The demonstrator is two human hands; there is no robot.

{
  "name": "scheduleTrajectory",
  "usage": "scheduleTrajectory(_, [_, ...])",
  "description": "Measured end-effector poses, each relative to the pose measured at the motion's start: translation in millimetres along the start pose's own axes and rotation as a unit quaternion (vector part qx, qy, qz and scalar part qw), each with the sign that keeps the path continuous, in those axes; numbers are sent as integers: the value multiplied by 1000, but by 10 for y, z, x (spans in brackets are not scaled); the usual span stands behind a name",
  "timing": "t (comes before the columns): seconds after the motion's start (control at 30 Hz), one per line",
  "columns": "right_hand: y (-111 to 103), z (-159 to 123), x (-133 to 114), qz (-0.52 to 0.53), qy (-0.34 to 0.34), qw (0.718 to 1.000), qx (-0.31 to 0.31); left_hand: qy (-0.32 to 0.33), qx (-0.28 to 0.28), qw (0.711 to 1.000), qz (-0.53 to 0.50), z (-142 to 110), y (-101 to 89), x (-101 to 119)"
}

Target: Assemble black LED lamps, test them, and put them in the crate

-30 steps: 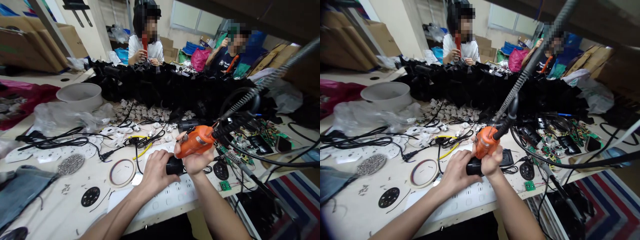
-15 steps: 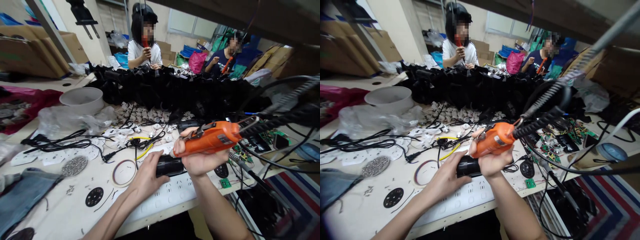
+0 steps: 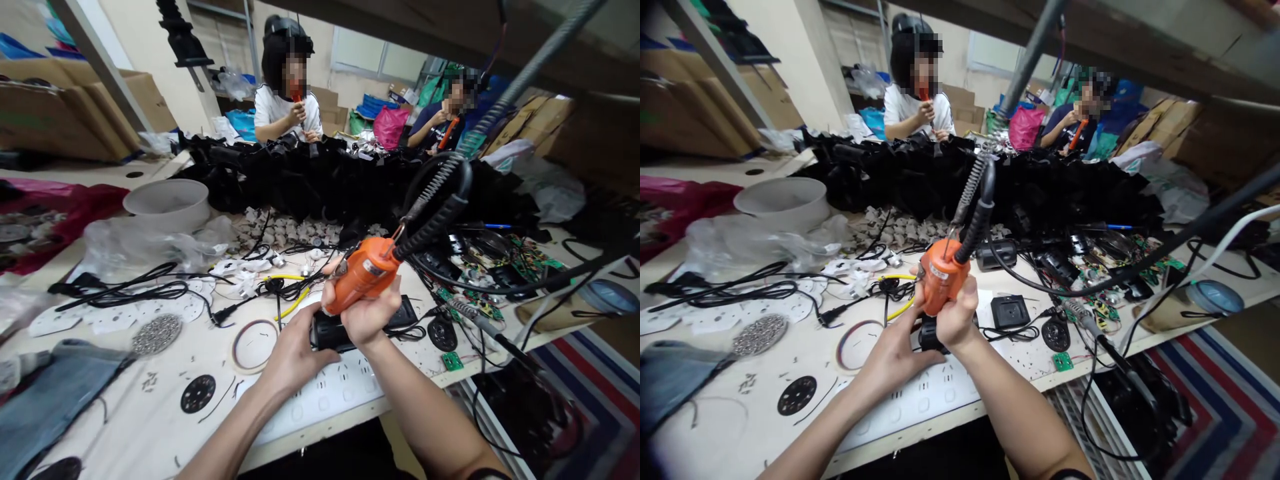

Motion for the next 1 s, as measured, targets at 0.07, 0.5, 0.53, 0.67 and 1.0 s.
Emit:
scheduleTrajectory(0.07, [9,-24,61,5,11,1000,-4,7,3,1000,-8,0,-2,-1])
scheduleTrajectory(0.5, [-77,-4,205,-19,42,999,23,29,25,999,-34,14,4,-108])
scheduleTrajectory(0.53, [-74,-2,155,-23,44,998,24,30,25,999,-35,12,-2,-101])
scheduleTrajectory(0.67, [-45,-66,-137,-52,64,996,17,41,26,998,-44,6,-25,-64])
scheduleTrajectory(1.0, [-119,-365,-265,-84,85,993,15,83,-2,996,-28,-8,-7,8])
Point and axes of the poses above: each hand's wrist, its own z-axis towards the middle knuckle, its own y-axis out of the palm, x = y × z, the point moved 10 cm from there along z, towards the middle knuckle, and after that the axes turned 10 degrees about -y, right-handed, at the moved point
